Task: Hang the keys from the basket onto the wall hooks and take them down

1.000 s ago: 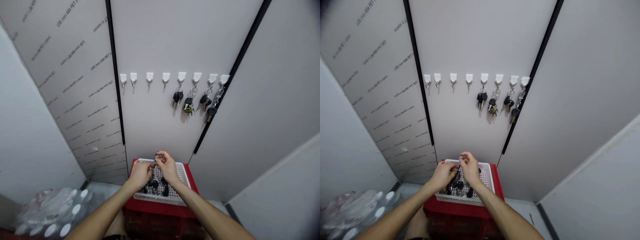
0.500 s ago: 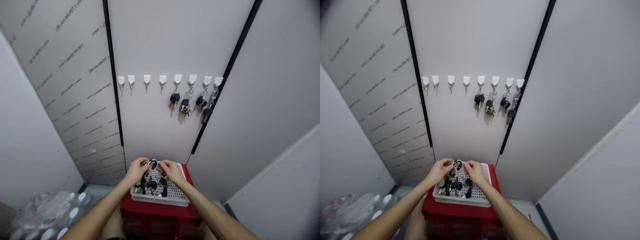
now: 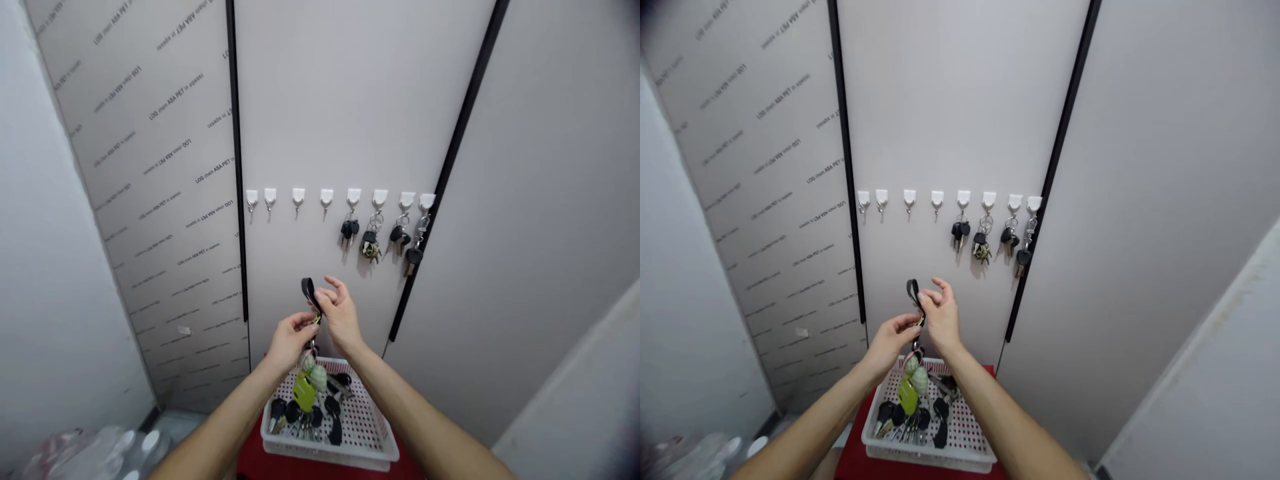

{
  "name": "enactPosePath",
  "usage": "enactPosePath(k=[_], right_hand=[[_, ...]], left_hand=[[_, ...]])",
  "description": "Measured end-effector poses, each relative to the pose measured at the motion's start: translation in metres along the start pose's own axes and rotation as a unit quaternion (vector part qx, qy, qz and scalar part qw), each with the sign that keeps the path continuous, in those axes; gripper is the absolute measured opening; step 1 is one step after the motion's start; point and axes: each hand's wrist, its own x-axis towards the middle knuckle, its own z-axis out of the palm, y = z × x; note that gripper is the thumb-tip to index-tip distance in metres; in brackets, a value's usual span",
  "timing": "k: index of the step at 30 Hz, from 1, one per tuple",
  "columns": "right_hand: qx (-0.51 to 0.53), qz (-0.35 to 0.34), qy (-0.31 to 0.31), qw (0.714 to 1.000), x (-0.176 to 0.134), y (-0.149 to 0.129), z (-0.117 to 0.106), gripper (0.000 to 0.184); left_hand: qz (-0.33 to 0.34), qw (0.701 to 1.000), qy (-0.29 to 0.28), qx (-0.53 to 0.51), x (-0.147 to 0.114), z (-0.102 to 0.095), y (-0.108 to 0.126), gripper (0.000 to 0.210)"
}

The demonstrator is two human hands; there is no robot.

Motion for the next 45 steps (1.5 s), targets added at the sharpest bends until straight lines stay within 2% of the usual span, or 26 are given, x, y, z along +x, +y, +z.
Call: enactPosePath(k=[3,7,13,18,24,28,31,36,40,45], right_hand=[[-0.033,-0.050,0.004,0.998,0.013,-0.021,0.007,0.037],[-0.096,-0.136,0.011,0.986,0.033,-0.044,0.009,0.021],[-0.217,-0.249,0.107,0.938,0.077,-0.069,0.010,0.015],[-0.296,-0.268,0.106,0.911,0.102,-0.082,0.018,0.013],[-0.435,-0.278,0.123,0.848,0.121,-0.076,0.017,0.011],[-0.511,-0.287,0.100,0.804,0.122,-0.070,0.014,0.010],[-0.543,-0.295,0.077,0.783,0.115,-0.066,0.013,0.014],[-0.543,-0.322,0.068,0.772,0.105,-0.065,0.013,0.021],[-0.548,-0.335,0.071,0.763,0.112,-0.069,0.013,0.030],[-0.572,-0.315,0.049,0.755,0.121,-0.074,0.014,0.027]], left_hand=[[0.020,0.999,-0.024,-0.032,0.009,0.011,0.020,0.024],[0.054,0.995,-0.048,-0.073,0.024,0.023,0.047,0.022],[0.079,0.993,-0.007,-0.084,0.049,0.036,0.078,0.018],[0.080,0.992,0.003,-0.101,0.070,0.042,0.093,0.022],[0.057,0.995,0.006,-0.085,0.086,0.040,0.087,0.021],[0.064,0.997,-0.002,-0.041,0.097,0.035,0.076,0.018],[0.080,0.997,-0.002,-0.009,0.106,0.031,0.068,0.010],[0.098,0.993,0.014,0.064,0.118,0.030,0.058,0.009],[0.115,0.981,0.028,0.154,0.122,0.037,0.056,0.014],[0.143,0.955,0.037,0.257,0.114,0.035,0.056,0.019]])
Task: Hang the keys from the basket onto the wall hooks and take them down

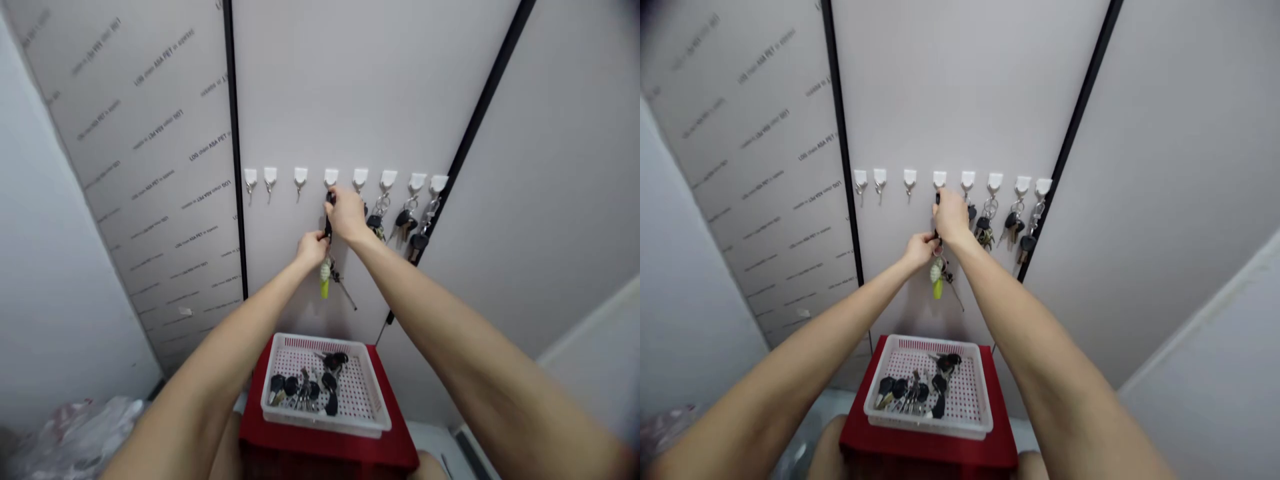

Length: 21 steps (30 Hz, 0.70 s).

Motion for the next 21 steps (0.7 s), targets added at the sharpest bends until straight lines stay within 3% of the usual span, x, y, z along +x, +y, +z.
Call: enactPosePath(k=[4,6,9,12,14,17,21], right_hand=[[0.005,-0.032,-0.004,0.999,-0.023,0.003,-0.009,0.035],[0.021,-0.063,-0.030,0.997,-0.052,0.006,-0.013,0.034],[0.043,-0.084,-0.190,0.977,-0.116,0.014,-0.009,0.025],[0.058,-0.069,-0.418,0.904,-0.186,0.022,0.004,0.019],[0.074,-0.071,-0.498,0.861,-0.223,0.025,0.012,0.018],[0.094,-0.078,-0.525,0.842,-0.256,0.022,0.021,0.019],[0.061,-0.043,-0.499,0.863,-0.269,0.014,0.031,0.024]], left_hand=[[0.063,0.997,0.036,0.024,-0.030,-0.019,-0.012,0.031],[0.066,0.998,0.013,0.010,-0.052,-0.029,-0.027,0.032],[0.017,0.994,-0.108,-0.003,-0.089,-0.039,-0.060,0.028],[-0.039,0.975,-0.216,0.037,-0.126,-0.037,-0.096,0.028],[-0.048,0.960,-0.260,0.095,-0.146,-0.032,-0.113,0.028],[0.005,0.919,-0.325,0.224,-0.167,-0.023,-0.122,0.025],[0.069,0.855,-0.354,0.373,-0.177,-0.012,-0.122,0.026]])
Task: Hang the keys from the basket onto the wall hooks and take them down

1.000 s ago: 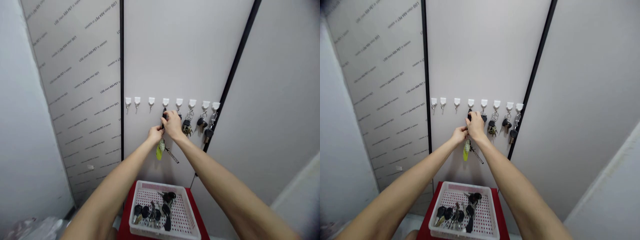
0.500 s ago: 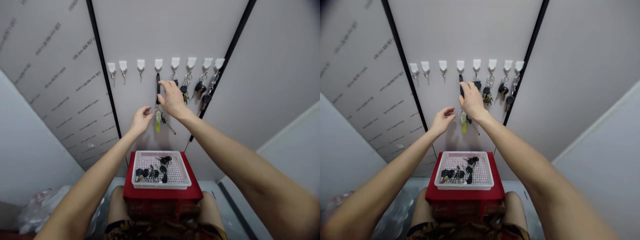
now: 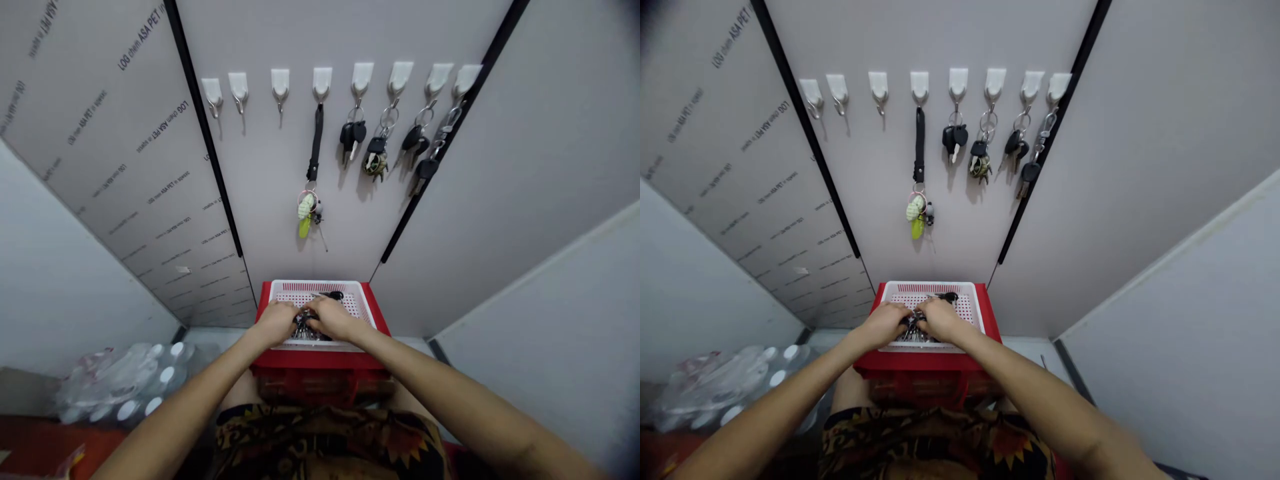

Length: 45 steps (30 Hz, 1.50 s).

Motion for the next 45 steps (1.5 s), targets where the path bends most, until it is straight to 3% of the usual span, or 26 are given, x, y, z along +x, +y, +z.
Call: enactPosePath(k=[6,10,13,17,20,22,24,27,33,35,39,45], right_hand=[[0.023,0.034,-0.011,0.999,0.005,0.002,0.003,0.013],[0.156,0.074,0.031,0.984,0.000,0.012,-0.002,0.009],[0.333,0.097,0.049,0.937,-0.003,0.019,-0.008,0.007],[0.493,0.110,0.075,0.860,0.000,0.019,-0.020,0.010],[0.578,0.130,0.106,0.799,0.005,0.013,-0.031,0.013],[0.626,0.141,0.116,0.758,0.007,0.010,-0.037,0.015],[0.652,0.144,0.127,0.733,0.008,0.009,-0.042,0.015],[0.658,0.152,0.137,0.725,0.007,0.009,-0.046,0.015],[0.606,0.140,0.118,0.774,0.006,0.008,-0.046,0.012],[0.610,0.134,0.115,0.773,0.006,0.005,-0.046,0.013],[0.666,0.137,0.106,0.725,0.004,-0.002,-0.049,0.018],[0.719,0.156,0.137,0.663,0.004,-0.011,-0.055,0.019]], left_hand=[[-0.051,0.998,-0.023,0.012,0.011,0.008,-0.002,0.025],[-0.060,0.995,-0.009,-0.081,0.014,0.006,-0.008,0.020],[-0.066,0.968,0.006,-0.244,0.017,-0.001,-0.011,0.012],[-0.070,0.880,0.036,-0.469,0.022,-0.015,-0.009,0.005],[-0.068,0.820,0.041,-0.567,0.024,-0.025,-0.007,0.008],[-0.074,0.806,0.035,-0.587,0.024,-0.031,-0.008,0.010],[-0.082,0.815,0.030,-0.573,0.023,-0.036,-0.011,0.012],[-0.100,0.840,0.044,-0.531,0.022,-0.043,-0.016,0.011],[-0.089,0.868,0.095,-0.478,0.023,-0.063,-0.009,0.010],[-0.084,0.864,0.114,-0.483,0.024,-0.069,-0.005,0.008],[-0.095,0.846,0.151,-0.502,0.025,-0.072,-0.006,0.008],[-0.145,0.875,0.219,-0.406,0.019,-0.046,-0.013,0.025]])
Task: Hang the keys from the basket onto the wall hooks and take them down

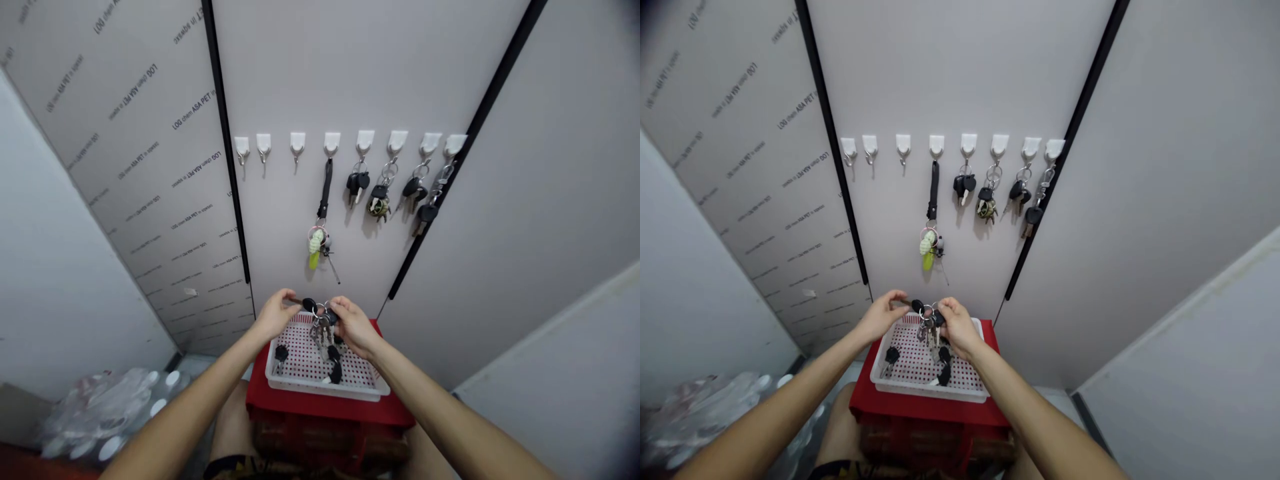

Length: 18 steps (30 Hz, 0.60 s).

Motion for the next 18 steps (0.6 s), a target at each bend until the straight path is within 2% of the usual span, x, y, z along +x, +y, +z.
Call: enactPosePath(k=[3,7,9,11,13,15,17,18], right_hand=[[0.020,-0.018,0.024,0.999,0.001,-0.001,0.003,0.018],[0.019,-0.048,0.053,0.997,0.004,0.001,0.005,0.016],[0.023,-0.062,0.060,0.996,0.005,0.003,0.007,0.016],[0.023,-0.070,0.064,0.995,0.006,0.004,0.007,0.016],[-0.008,-0.070,0.076,0.995,0.007,0.005,0.006,0.016],[-0.086,-0.099,0.113,0.985,0.008,0.005,0.003,0.015],[-0.193,-0.158,0.139,0.958,0.007,0.004,0.002,0.014],[-0.242,-0.187,0.132,0.943,0.007,0.003,0.002,0.015]], left_hand=[[-0.026,0.999,0.008,-0.040,-0.011,0.010,-0.007,0.030],[-0.090,0.979,-0.011,-0.180,-0.024,0.025,-0.005,0.039],[-0.093,0.968,-0.024,-0.232,-0.027,0.028,-0.002,0.037],[-0.071,0.965,-0.012,-0.250,-0.025,0.026,0.002,0.035],[-0.040,0.973,0.012,-0.225,-0.020,0.019,0.005,0.035],[-0.001,0.986,0.031,-0.167,-0.013,0.010,0.011,0.037],[0.045,0.994,0.033,-0.097,-0.008,0.002,0.019,0.036],[0.066,0.995,0.023,-0.066,-0.006,-0.001,0.024,0.035]])
